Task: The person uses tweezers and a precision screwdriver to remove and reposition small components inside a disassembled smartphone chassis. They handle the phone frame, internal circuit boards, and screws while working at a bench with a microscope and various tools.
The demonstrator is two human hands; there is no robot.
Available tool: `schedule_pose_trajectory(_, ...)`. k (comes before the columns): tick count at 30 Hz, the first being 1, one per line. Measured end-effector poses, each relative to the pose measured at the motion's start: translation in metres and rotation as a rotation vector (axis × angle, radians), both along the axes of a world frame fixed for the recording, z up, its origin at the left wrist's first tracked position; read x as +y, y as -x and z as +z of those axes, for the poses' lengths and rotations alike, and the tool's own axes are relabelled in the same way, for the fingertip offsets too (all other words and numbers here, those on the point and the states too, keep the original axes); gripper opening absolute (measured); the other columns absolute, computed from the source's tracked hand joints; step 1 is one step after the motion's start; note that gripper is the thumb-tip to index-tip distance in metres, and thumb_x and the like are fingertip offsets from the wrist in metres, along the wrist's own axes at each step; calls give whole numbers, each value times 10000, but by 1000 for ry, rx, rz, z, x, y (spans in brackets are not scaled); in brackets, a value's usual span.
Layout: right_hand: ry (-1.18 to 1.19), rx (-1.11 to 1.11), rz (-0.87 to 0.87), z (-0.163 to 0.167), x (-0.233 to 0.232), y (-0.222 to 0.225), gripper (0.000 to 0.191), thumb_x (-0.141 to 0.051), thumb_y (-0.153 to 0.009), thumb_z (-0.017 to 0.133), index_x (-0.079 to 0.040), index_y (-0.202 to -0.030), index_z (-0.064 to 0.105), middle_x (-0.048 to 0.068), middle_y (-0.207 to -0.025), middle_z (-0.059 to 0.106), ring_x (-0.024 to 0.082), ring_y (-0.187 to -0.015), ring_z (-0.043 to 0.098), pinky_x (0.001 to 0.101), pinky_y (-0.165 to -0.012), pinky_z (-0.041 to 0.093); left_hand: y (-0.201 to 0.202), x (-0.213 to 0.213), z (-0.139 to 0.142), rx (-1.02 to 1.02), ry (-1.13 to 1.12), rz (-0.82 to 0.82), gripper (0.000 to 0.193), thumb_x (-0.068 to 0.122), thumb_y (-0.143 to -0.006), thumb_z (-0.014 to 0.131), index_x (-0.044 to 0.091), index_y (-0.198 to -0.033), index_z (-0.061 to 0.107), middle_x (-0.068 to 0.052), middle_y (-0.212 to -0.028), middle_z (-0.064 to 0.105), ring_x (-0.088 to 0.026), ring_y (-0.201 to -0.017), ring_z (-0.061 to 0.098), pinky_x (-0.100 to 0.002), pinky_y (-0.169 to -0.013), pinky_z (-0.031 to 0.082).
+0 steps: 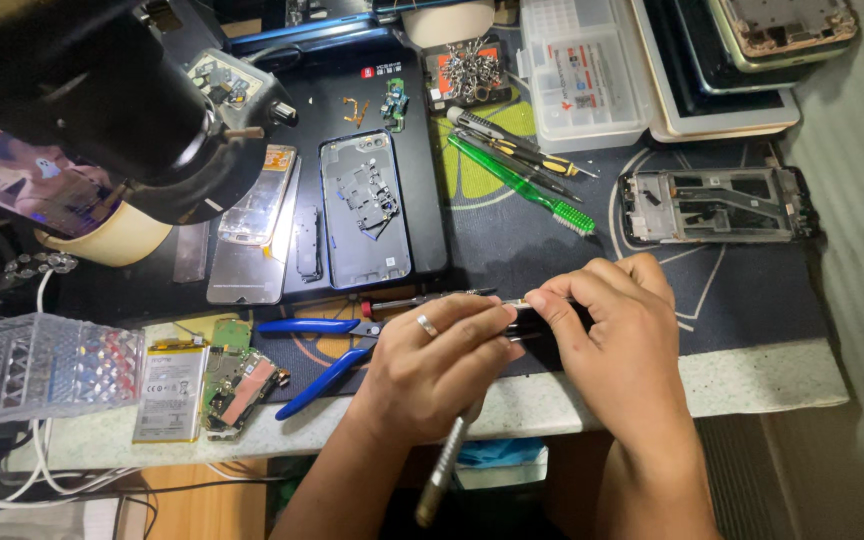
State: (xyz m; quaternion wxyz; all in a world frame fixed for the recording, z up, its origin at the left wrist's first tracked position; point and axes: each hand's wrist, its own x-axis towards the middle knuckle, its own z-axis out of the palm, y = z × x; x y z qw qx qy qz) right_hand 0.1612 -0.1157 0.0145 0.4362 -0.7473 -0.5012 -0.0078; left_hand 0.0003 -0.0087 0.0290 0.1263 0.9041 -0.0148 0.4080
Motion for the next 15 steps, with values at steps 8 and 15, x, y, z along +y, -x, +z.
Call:
schedule_pose_trajectory(8, -18, -13, 19, 0, 1, 0, 113, -214, -879, 775, -103, -858, 767, 5, -777, 683, 247, -825, 537, 373, -806, 436, -1, -1, -3, -6, 9, 15, 139, 4, -830, 747, -18, -952, 684, -161, -1050, 711, -333, -993, 727, -423, -856, 633)
schedule_pose_trajectory(15, -8, -16, 5, -1, 0, 1, 108, -216, -872, 779, -110, -855, 770, 5, -788, 688, 250, -828, 535, 376, -808, 432, -2, 2, -1, -10, 111, -27, 195, -16, -811, 720, 18, -998, 675, -144, -1062, 714, -335, -1002, 736, -402, -880, 634)
